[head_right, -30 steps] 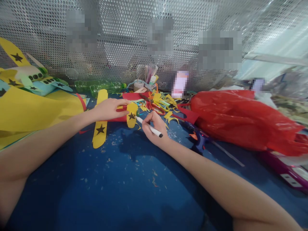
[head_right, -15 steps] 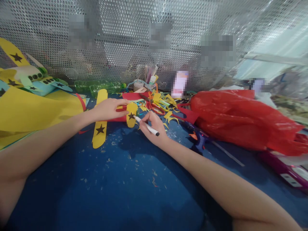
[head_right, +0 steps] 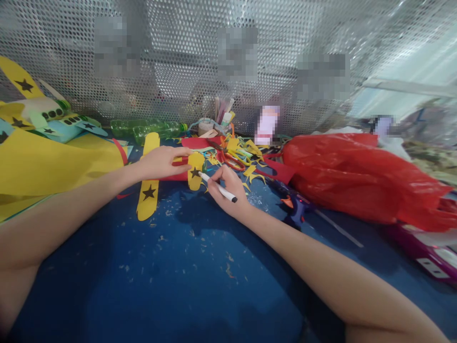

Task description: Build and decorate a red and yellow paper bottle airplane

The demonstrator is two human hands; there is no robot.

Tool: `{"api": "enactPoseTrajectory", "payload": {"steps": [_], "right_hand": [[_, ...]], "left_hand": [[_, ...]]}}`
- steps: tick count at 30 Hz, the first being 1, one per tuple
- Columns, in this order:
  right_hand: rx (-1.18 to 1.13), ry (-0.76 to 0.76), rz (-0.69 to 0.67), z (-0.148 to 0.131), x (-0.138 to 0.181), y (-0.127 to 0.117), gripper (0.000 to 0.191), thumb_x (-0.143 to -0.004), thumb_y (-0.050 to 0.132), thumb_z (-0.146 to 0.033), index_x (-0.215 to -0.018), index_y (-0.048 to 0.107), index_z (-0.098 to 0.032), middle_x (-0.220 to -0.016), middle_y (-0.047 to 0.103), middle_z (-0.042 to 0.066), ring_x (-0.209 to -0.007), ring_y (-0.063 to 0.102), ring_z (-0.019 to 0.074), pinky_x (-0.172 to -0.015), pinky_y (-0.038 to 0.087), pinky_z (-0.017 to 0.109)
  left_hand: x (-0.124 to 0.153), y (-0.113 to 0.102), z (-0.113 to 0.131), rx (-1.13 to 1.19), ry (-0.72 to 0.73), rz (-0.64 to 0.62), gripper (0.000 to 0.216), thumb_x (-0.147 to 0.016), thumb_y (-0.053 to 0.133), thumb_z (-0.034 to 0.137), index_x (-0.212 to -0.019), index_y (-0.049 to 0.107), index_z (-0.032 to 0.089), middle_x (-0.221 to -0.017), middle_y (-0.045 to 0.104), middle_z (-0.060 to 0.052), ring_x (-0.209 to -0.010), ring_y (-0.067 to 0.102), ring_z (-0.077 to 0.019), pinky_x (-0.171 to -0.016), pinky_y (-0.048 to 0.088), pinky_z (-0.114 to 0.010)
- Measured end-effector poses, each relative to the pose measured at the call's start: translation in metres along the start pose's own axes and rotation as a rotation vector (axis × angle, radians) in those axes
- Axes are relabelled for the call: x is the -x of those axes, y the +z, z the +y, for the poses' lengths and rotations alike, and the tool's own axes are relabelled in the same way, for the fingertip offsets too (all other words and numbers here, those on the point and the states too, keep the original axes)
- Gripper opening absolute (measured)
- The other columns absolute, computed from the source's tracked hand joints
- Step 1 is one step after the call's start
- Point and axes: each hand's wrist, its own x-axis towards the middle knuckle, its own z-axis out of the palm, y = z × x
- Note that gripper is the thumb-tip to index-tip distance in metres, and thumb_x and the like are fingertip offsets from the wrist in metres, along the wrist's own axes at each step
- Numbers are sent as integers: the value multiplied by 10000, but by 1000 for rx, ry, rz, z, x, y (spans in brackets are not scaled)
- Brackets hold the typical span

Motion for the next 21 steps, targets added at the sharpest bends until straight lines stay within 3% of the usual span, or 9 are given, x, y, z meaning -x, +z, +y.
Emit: {"api": "enactPoseTrajectory", "payload": {"steps": [21], "right_hand": [[-7,-2,-9,4,1,1,142,-800,552,-179,-752,434,-243,-685,521,-23,-604,509,153,-585,419,322]], "left_hand": [[0,2,-3,17,26,29,423,-871,533,517,-1202,603,264,-1126,708,-51,-990,660,-246,-816,486,-346]]}}
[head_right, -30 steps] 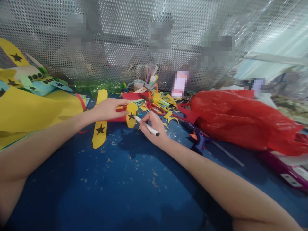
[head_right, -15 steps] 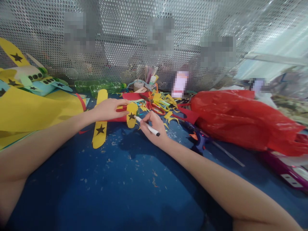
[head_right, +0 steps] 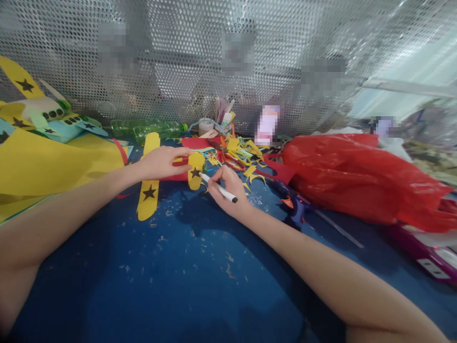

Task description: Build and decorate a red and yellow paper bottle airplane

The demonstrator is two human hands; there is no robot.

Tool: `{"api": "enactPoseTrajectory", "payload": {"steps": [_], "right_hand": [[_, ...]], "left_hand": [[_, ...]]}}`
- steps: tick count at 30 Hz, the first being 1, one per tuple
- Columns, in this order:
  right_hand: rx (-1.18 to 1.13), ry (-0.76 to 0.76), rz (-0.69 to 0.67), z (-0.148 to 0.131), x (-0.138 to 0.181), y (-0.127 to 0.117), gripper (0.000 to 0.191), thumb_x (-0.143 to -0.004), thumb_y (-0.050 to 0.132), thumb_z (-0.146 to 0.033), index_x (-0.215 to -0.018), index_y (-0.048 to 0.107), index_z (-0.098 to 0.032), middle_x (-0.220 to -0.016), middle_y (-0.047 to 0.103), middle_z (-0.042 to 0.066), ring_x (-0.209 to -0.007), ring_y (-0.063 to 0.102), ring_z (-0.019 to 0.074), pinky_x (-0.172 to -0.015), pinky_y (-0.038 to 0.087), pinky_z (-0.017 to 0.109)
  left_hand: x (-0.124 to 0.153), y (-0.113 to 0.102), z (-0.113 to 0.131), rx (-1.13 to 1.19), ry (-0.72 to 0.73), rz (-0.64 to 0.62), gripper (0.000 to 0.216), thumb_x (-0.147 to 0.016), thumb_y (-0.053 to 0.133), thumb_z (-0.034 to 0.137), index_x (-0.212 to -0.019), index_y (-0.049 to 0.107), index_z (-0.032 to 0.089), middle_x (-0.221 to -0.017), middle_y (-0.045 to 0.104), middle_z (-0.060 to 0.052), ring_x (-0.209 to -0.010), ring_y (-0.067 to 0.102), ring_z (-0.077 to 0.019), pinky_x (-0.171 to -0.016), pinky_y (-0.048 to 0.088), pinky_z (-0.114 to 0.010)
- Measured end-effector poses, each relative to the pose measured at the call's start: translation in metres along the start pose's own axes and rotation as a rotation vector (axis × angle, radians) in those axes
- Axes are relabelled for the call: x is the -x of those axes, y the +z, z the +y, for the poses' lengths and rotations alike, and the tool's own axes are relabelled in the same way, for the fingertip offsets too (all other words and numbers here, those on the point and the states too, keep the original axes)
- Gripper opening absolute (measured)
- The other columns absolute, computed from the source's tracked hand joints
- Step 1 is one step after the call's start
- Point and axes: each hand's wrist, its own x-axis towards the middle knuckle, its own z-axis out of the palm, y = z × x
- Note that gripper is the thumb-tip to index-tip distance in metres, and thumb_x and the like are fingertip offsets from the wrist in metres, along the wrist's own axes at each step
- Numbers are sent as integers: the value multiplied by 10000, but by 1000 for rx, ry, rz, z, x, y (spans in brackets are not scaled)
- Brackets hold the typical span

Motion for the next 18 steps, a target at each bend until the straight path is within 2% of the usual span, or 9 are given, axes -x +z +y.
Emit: {"api": "enactPoseTrajectory", "payload": {"steps": [18], "right_hand": [[8,-26,42,-2,-1,-1,144,-804,539,-164,-751,432,-244,-701,511,-15,-628,518,163,-604,424,329]], "left_hand": [[0,0,1,-5,-17,-5,432,-871,535,512,-1214,600,257,-1131,706,-56,-998,658,-252,-831,487,-353]]}}
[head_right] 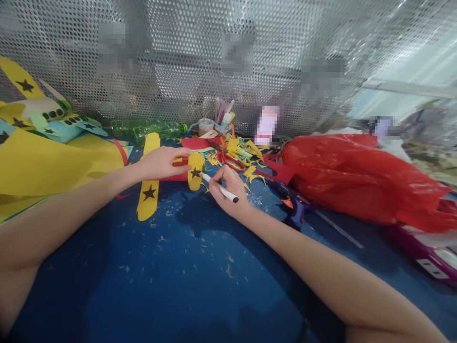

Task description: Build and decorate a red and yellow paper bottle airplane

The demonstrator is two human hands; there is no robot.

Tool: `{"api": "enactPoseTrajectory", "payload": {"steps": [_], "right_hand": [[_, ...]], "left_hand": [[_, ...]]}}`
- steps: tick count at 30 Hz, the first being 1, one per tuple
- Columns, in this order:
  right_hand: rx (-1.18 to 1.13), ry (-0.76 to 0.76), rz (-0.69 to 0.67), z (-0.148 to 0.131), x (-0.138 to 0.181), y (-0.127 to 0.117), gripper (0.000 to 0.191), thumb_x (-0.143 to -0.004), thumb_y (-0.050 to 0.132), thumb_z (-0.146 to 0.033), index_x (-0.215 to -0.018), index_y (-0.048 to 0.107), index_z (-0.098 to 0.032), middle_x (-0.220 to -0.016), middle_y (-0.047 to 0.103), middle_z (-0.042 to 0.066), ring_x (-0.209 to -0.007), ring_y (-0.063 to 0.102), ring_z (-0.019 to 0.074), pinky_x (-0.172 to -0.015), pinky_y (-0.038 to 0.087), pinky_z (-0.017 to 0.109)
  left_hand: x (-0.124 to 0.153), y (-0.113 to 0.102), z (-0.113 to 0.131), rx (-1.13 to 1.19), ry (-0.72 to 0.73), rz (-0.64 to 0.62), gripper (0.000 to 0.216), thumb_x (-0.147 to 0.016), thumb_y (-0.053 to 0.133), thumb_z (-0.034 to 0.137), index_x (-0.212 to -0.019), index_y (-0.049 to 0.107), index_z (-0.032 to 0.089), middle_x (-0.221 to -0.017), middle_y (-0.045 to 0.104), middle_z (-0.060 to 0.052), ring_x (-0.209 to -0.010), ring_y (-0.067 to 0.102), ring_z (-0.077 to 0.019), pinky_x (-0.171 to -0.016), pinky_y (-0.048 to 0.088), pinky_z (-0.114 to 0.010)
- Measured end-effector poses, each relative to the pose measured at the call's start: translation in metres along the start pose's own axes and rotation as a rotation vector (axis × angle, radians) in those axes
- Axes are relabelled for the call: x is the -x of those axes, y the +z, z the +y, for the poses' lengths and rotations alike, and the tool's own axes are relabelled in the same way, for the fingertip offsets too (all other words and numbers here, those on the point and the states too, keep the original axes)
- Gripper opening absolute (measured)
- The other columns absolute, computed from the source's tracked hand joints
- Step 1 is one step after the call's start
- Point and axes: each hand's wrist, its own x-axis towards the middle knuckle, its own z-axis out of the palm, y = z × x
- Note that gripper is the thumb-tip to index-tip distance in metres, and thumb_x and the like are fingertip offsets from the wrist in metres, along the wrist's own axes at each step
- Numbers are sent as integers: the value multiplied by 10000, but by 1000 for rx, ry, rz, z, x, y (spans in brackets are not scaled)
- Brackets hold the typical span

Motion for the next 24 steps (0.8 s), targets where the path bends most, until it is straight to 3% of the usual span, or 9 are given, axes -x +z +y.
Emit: {"api": "enactPoseTrajectory", "payload": {"steps": [24], "right_hand": [[-15,-8,-1,3,3,1,128,-822,551,-187,-767,448,-239,-704,520,-16,-630,520,153,-599,421,319]], "left_hand": [[-1,1,-2,-3,7,2,439,-872,540,500,-1227,607,250,-1128,704,-55,-994,660,-252,-827,491,-358]]}}
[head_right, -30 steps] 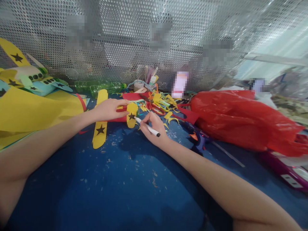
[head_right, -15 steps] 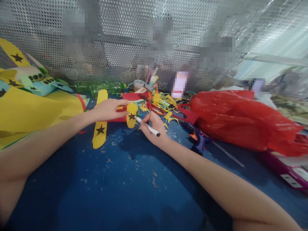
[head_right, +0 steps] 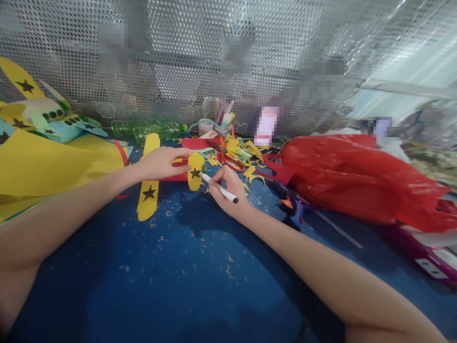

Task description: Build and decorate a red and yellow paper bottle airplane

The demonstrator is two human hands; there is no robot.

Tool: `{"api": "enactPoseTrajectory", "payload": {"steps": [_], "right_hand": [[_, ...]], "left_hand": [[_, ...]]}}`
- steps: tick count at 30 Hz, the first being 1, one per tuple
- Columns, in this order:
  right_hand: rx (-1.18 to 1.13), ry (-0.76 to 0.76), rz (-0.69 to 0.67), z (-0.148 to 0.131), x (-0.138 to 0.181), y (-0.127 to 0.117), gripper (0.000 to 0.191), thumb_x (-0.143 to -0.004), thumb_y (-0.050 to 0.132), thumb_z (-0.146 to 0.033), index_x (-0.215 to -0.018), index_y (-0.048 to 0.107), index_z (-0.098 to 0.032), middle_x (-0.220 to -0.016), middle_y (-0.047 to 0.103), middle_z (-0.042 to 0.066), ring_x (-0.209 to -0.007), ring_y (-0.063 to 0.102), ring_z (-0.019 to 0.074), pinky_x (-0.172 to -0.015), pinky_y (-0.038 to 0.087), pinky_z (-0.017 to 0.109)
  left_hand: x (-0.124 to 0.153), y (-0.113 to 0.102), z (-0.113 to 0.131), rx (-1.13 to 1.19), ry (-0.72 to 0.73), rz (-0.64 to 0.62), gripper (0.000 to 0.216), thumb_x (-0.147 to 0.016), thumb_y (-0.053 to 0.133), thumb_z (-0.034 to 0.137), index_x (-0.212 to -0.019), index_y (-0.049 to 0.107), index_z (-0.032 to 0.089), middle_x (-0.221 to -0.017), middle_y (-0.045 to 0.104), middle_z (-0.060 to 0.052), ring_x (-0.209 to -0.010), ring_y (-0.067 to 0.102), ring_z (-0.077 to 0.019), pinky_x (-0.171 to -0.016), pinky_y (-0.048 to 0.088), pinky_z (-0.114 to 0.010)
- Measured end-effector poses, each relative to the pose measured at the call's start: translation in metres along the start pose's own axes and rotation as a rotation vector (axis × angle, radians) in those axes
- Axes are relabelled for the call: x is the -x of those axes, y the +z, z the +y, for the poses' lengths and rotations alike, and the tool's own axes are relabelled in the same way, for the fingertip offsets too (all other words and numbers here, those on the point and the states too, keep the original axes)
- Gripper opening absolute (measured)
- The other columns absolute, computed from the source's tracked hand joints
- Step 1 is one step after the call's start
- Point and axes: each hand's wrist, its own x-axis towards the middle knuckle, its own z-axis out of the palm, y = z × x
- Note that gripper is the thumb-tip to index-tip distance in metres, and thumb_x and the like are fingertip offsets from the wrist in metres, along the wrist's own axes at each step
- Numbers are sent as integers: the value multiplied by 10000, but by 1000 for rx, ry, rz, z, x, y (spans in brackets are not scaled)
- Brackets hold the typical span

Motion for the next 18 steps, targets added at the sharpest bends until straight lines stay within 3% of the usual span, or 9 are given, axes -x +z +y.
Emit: {"api": "enactPoseTrajectory", "payload": {"steps": [4,9,13,18], "right_hand": [[-125,-17,89,7,4,3,87,-875,536,-244,-818,470,-243,-707,495,-21,-585,481,138,-556,396,312],[-107,46,294,4,0,3,85,-935,515,-342,-946,536,-260,-753,502,-13,-607,477,139,-573,412,314],[-105,183,208,1,-10,1,200,-950,487,-435,-941,568,-252,-727,541,-3,-643,522,160,-610,450,330],[-222,312,37,1,-14,1,310,-957,433,-508,-863,548,-236,-705,636,14,-571,563,160,-581,475,331]], "left_hand": [[1,-5,3,37,16,-18,415,-888,512,515,-1181,617,240,-1086,707,-51,-946,661,-239,-812,486,-345],[3,-13,9,218,-21,60,400,-999,279,457,-1158,558,219,-1016,700,-49,-916,663,-204,-825,476,-321],[3,-29,13,241,-29,128,413,-1017,217,398,-1034,574,192,-1018,694,-65,-963,655,-197,-854,463,-310],[4,-63,10,108,-61,215,355,-983,334,376,-975,631,182,-1000,710,-51,-921,647,-174,-831,459,-292]]}}
